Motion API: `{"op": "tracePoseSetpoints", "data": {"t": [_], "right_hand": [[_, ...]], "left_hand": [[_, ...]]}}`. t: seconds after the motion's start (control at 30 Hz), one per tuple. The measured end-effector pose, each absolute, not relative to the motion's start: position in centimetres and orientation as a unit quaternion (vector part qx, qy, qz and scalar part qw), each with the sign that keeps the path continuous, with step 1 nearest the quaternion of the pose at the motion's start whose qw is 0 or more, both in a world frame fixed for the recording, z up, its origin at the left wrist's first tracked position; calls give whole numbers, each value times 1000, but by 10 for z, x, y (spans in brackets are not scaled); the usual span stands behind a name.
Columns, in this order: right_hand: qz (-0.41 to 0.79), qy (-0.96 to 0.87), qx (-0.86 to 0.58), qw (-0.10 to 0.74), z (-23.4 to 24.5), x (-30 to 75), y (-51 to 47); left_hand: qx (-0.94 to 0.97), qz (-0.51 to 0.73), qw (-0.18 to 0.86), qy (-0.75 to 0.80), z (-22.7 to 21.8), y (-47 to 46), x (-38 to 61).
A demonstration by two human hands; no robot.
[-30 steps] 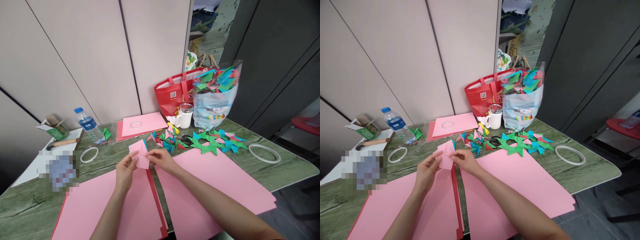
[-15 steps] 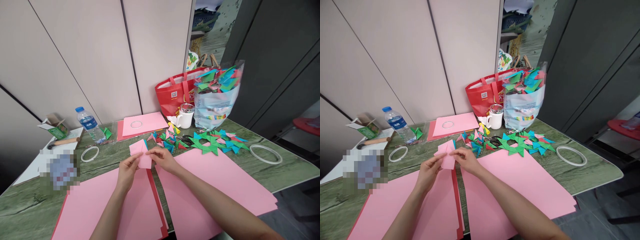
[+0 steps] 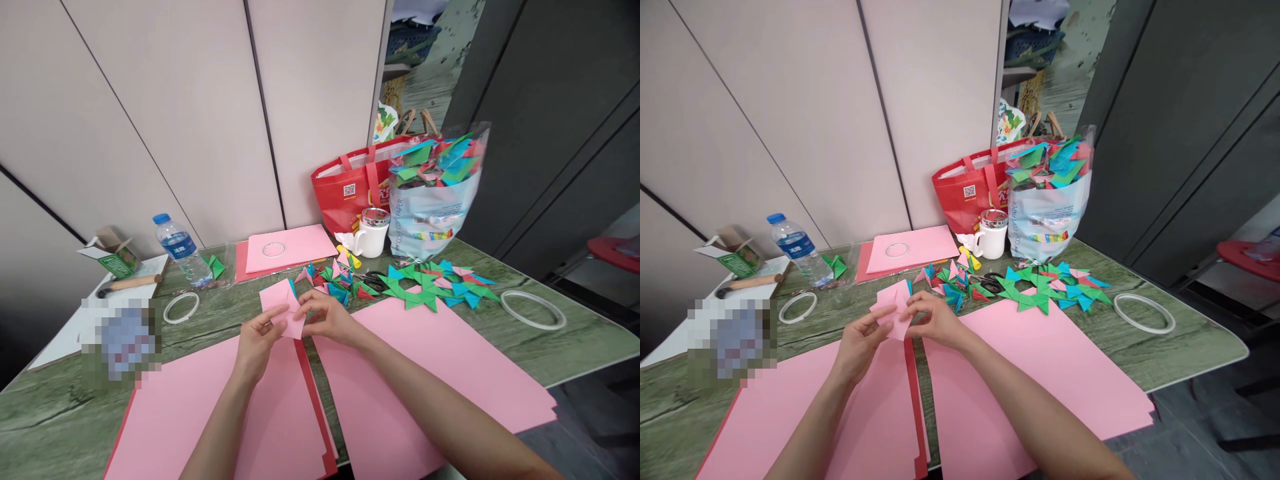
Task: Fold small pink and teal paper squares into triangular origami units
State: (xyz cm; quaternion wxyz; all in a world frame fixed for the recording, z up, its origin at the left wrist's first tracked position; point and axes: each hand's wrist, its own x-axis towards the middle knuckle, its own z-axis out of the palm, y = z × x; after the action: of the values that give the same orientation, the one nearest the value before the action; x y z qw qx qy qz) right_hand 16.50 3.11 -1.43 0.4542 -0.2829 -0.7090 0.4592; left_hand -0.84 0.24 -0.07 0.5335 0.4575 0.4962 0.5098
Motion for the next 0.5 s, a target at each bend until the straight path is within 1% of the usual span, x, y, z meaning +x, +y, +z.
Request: {"op": "tracePoseSetpoints", "data": {"t": [0.2,0.4,0.5], "right_hand": [[414,-756,-261,434,-12,166,30],[402,-766,-263,427,-14,166,31],[412,-761,-260,428,-16,166,32]], "left_hand": [[451,518,525,503,-5,4,-9],[465,518,500,515,-7,4,-7],[422,533,535,502,-2,3,-6]]}}
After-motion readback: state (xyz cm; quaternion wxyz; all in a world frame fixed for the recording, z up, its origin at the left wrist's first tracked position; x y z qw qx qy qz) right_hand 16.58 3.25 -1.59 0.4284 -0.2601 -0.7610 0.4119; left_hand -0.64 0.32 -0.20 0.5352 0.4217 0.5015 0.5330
